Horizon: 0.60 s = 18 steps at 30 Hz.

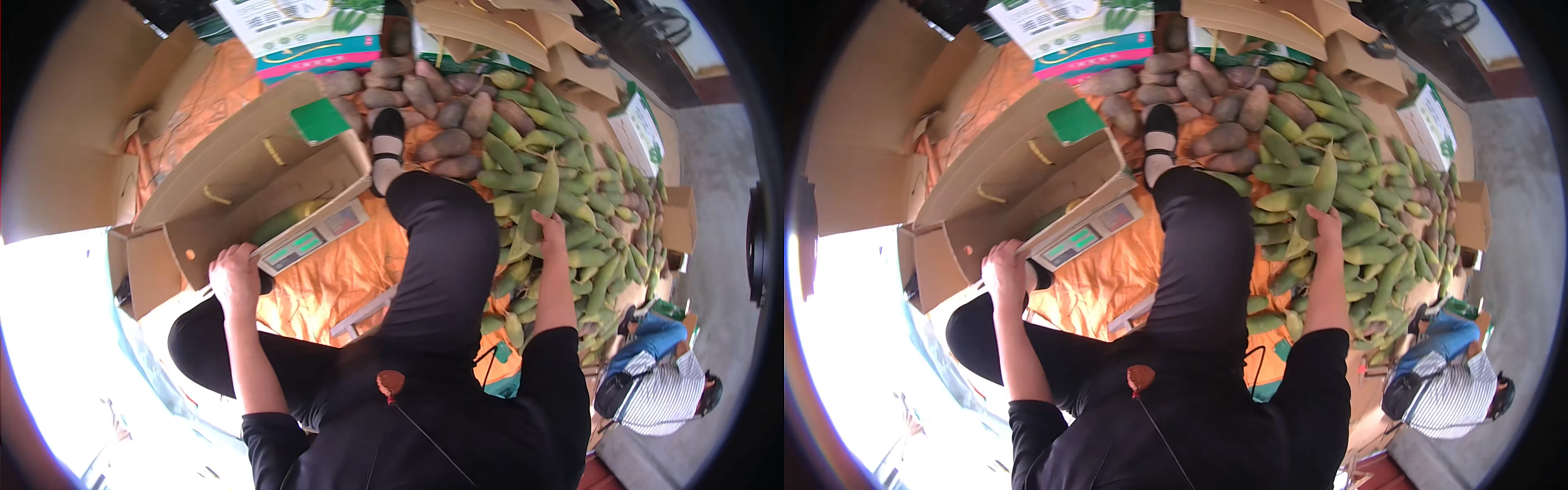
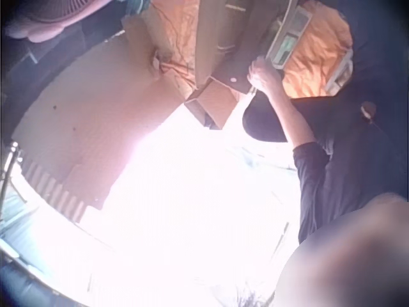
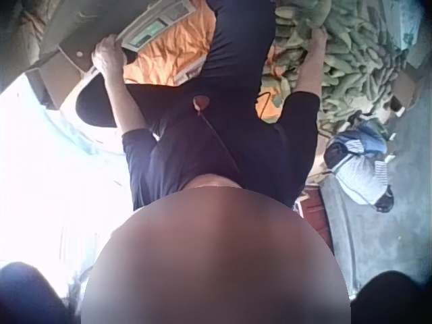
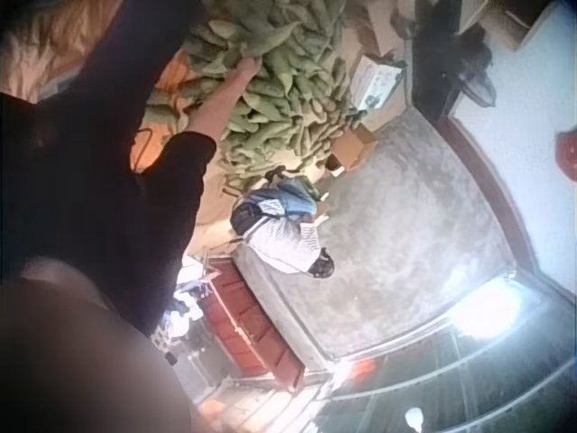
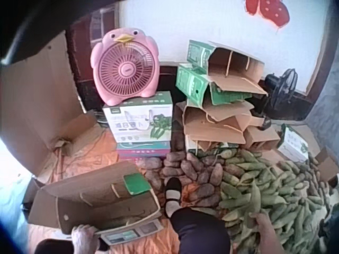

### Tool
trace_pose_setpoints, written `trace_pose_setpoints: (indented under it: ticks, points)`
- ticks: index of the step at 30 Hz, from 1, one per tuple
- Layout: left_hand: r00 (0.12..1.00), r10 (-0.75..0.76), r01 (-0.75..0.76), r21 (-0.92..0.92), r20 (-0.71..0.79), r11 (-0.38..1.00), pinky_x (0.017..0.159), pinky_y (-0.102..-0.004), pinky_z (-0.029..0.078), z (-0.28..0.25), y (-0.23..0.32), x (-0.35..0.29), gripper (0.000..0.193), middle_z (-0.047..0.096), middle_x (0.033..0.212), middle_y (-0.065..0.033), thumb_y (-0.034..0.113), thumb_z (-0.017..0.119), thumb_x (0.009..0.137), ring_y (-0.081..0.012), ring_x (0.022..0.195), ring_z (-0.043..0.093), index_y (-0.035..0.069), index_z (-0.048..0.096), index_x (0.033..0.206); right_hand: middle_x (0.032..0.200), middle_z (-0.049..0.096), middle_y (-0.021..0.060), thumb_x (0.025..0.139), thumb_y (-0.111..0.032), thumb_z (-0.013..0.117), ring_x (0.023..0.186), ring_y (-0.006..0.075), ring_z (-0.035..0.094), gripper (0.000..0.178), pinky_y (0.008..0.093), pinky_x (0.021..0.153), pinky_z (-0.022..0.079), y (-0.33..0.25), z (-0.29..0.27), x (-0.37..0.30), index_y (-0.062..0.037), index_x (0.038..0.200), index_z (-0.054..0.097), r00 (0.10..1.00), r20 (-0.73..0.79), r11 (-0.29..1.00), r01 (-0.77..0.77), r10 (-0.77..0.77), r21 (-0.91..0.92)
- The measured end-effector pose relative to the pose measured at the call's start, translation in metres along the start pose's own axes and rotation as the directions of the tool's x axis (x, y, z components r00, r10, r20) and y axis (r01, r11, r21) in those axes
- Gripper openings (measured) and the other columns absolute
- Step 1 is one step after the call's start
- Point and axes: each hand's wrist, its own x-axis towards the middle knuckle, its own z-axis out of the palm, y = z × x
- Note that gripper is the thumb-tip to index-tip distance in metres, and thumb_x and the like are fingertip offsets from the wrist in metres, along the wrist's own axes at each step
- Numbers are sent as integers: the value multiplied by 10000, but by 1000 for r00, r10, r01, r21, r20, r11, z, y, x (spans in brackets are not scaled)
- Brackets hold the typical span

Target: Sort and pack papayas or large green produce into cardboard boxes using a digital scale.

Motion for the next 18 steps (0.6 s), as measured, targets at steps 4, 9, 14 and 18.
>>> trace_pose_setpoints:
  ticks: [4, 9, 14, 18]
  points:
    - [1000, -21, 21, -35, 1, 999, 752, -393, 441, -2, -1, -5, 100, 635, 800, -44, 110, 690, 737, -253, 849, 606, 112, 655, 831, 1140, 609, 81, 741, -17, 720, 1027, 194, 582, 569, 328, 916, 443, -68, 65, -49, 8, 1269, 510, 932, 290, 928, 288, -216, -237]
    - [998, 9, -12, -54, -59, 998, 714, -392, 444, -4, -3, -7, 113, 621, 764, -42, 77, 705, 706, -254, 795, 604, 107, 657, 804, 1275, 535, 72, 705, -35, 715, 1146, 179, 513, 719, 310, 1002, 378, -160, 159, -150, -2, 1365, 434, 639, 664, 773, 618, -387, -144]
    - [999, -6, 2, -60, -54, 998, 719, -388, 444, -1, -6, -7, 88, 621, 763, -44, 110, 701, 720, -253, 797, 603, 102, 649, 790, 1168, 579, 108, 663, -69, 775, 1098, 231, 549, 674, 346, 980, 409, -189, 254, -219, -20, 1281, 512, 122, 866, 450, 884, -484, 128]
    - [999, -11, 9, -40, -42, 999, 732, -384, 444, -2, -7, -9, 93, 623, 770, -47, 143, 699, 732, -252, 814, 605, 99, 650, 797, 1214, 551, 136, 675, -120, 770, 1153, 291, 518, 659, 386, 977, 434, -170, 331, -264, -47, 1275, 510, -72, 972, 240, 963, -224, 127]
